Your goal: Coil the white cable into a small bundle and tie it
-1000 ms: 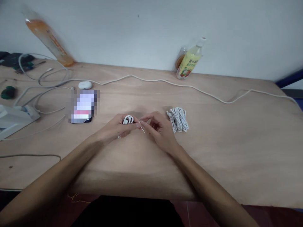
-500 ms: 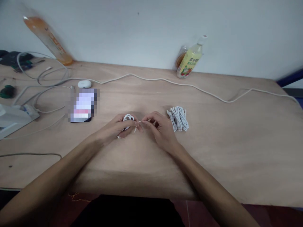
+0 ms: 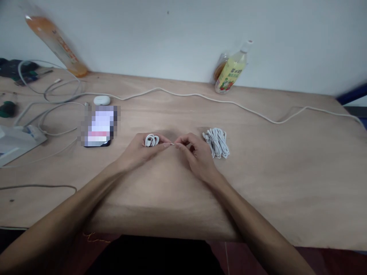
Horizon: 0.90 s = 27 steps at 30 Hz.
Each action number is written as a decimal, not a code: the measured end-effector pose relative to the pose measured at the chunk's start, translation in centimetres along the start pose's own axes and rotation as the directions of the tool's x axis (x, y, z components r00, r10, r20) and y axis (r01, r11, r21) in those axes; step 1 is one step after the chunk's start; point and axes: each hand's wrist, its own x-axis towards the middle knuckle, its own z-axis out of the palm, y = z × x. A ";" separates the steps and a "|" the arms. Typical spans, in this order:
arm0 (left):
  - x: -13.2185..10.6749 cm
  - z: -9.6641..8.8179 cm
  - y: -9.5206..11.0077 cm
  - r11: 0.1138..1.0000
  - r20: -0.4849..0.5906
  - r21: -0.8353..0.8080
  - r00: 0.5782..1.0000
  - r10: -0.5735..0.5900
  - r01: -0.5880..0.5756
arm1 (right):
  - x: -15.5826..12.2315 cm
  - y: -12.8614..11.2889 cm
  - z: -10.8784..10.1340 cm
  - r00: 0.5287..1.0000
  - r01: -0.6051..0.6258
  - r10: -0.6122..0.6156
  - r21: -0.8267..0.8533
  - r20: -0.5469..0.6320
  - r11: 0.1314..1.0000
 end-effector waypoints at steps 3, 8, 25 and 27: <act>0.1 -0.1 -0.3 0.985 -0.022 0.092 0.989 0.146 -0.144 | 0.0 0.0 -0.1 1.000 -0.022 0.022 0.014 0.013 1.000; 0.2 -0.7 -0.7 0.930 0.036 0.237 0.959 0.280 -0.281 | 0.3 0.1 -0.3 0.998 -0.033 0.031 0.023 0.051 0.999; 0.4 -0.6 -0.3 0.993 -0.067 0.060 0.992 0.108 -0.104 | 0.1 -0.3 0.3 0.986 -0.168 0.162 0.299 0.043 0.940; 0.4 -0.5 -0.3 0.993 -0.044 0.058 0.994 0.102 -0.099 | 0.1 -0.4 0.4 0.986 -0.166 0.156 0.297 0.058 0.940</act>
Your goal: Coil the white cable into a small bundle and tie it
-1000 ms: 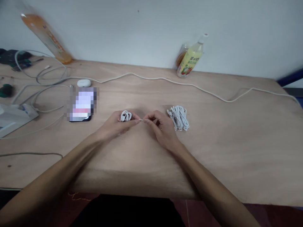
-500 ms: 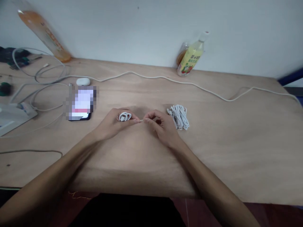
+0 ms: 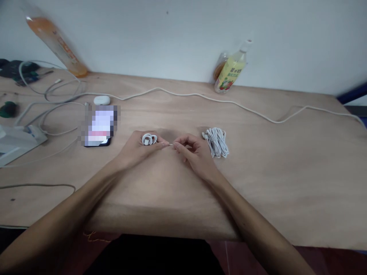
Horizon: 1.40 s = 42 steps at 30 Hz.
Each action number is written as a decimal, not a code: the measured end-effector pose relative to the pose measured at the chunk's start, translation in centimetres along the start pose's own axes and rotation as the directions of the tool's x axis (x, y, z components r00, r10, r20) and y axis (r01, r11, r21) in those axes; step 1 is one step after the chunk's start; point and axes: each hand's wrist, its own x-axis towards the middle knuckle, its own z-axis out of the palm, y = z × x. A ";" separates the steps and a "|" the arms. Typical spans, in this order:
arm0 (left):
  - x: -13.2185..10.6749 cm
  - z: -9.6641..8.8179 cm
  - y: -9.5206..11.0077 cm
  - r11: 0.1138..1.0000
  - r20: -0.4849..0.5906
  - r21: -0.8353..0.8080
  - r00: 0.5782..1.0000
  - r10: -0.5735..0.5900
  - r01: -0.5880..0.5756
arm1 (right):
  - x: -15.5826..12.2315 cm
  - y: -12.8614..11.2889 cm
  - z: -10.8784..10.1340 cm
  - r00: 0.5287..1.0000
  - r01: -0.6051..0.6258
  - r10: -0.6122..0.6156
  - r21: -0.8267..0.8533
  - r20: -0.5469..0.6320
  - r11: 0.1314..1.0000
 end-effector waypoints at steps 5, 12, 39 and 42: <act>-0.1 0.0 0.4 1.000 0.041 -0.016 0.999 -0.026 0.027 | 0.2 -0.3 -0.4 0.999 -0.021 0.022 -0.022 0.040 1.000; -0.3 -0.3 0.7 0.987 0.081 -0.080 0.988 -0.133 0.139 | 0.4 -0.1 -0.6 0.999 -0.041 0.041 -0.013 0.030 0.999; -0.1 0.6 0.1 1.000 -0.044 0.003 0.999 -0.030 0.030 | 0.7 -0.4 -0.3 0.942 -0.283 0.203 0.306 0.268 0.909; -0.2 0.8 -0.1 0.998 -0.115 0.062 0.993 0.028 -0.021 | 0.8 -0.2 -0.1 0.948 -0.269 0.191 0.315 0.256 0.910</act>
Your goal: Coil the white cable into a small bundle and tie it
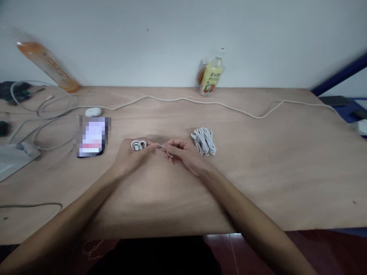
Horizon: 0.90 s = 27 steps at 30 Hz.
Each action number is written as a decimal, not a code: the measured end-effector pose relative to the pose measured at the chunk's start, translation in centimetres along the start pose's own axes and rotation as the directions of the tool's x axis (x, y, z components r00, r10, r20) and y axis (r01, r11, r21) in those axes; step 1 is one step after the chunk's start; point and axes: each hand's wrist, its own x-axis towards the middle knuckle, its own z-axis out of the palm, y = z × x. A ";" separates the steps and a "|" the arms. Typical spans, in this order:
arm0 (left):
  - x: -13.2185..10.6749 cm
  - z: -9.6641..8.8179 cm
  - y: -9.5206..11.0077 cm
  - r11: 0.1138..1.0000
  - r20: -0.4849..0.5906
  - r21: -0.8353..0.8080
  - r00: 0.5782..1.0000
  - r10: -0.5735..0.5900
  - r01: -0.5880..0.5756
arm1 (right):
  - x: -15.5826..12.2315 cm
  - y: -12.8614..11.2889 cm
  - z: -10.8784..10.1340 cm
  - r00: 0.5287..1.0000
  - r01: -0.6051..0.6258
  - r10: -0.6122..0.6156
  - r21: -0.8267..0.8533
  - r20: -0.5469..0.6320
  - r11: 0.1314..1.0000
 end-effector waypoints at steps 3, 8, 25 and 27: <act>-0.4 0.4 -0.1 0.995 -0.060 0.058 0.994 0.086 -0.083 | 0.2 0.3 0.3 0.998 0.036 -0.036 0.004 -0.053 0.999; -1.3 1.3 -0.3 0.979 -0.148 0.127 0.973 0.175 -0.157 | 0.4 0.7 1.3 0.983 0.080 -0.076 0.016 -0.167 0.997; -1.4 1.1 -0.9 0.927 -0.207 0.181 0.909 0.362 -0.328 | 0.3 0.1 1.4 0.996 0.067 -0.063 0.060 -0.057 0.996; -1.3 1.0 -0.9 0.932 -0.218 0.181 0.911 0.351 -0.315 | 0.3 0.1 1.3 0.998 0.060 -0.058 0.057 -0.041 0.997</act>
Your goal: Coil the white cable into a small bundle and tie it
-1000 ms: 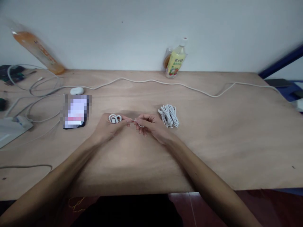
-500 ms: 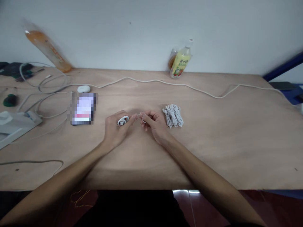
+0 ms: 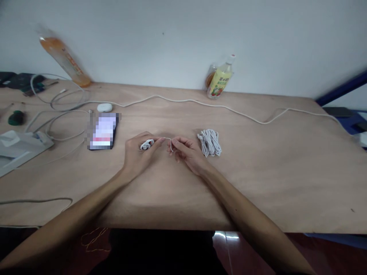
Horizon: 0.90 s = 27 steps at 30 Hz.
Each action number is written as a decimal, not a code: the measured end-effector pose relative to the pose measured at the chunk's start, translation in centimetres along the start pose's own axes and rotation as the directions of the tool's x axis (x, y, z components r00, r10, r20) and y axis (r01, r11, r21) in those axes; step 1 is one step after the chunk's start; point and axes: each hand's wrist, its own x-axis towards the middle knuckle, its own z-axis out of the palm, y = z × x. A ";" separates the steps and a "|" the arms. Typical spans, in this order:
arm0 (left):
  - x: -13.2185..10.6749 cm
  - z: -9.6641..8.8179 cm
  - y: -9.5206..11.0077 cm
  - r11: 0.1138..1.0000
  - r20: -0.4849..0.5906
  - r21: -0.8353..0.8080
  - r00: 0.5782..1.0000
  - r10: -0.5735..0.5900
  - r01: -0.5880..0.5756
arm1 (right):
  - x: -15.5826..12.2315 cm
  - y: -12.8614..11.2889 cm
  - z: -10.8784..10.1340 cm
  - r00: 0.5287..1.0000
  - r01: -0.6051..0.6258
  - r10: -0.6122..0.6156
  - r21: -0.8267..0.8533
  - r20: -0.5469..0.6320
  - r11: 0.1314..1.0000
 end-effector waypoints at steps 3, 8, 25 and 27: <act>0.0 0.0 0.0 0.999 0.007 0.018 0.999 -0.036 0.036 | 0.0 0.1 0.0 1.000 0.007 -0.007 -0.013 -0.014 1.000; -0.2 0.0 0.2 0.997 0.033 -0.005 0.996 -0.082 0.082 | -0.1 0.5 -0.1 0.996 0.016 -0.022 -0.073 -0.084 0.997; 1.6 -0.9 0.8 0.835 0.393 -0.206 0.824 -0.407 0.510 | -0.6 -0.1 -1.0 0.992 0.053 -0.018 -0.273 0.129 0.961; 1.7 -1.1 0.8 0.840 0.432 -0.204 0.816 -0.384 0.503 | -0.6 -0.4 -1.1 0.989 0.046 -0.003 -0.287 0.147 0.957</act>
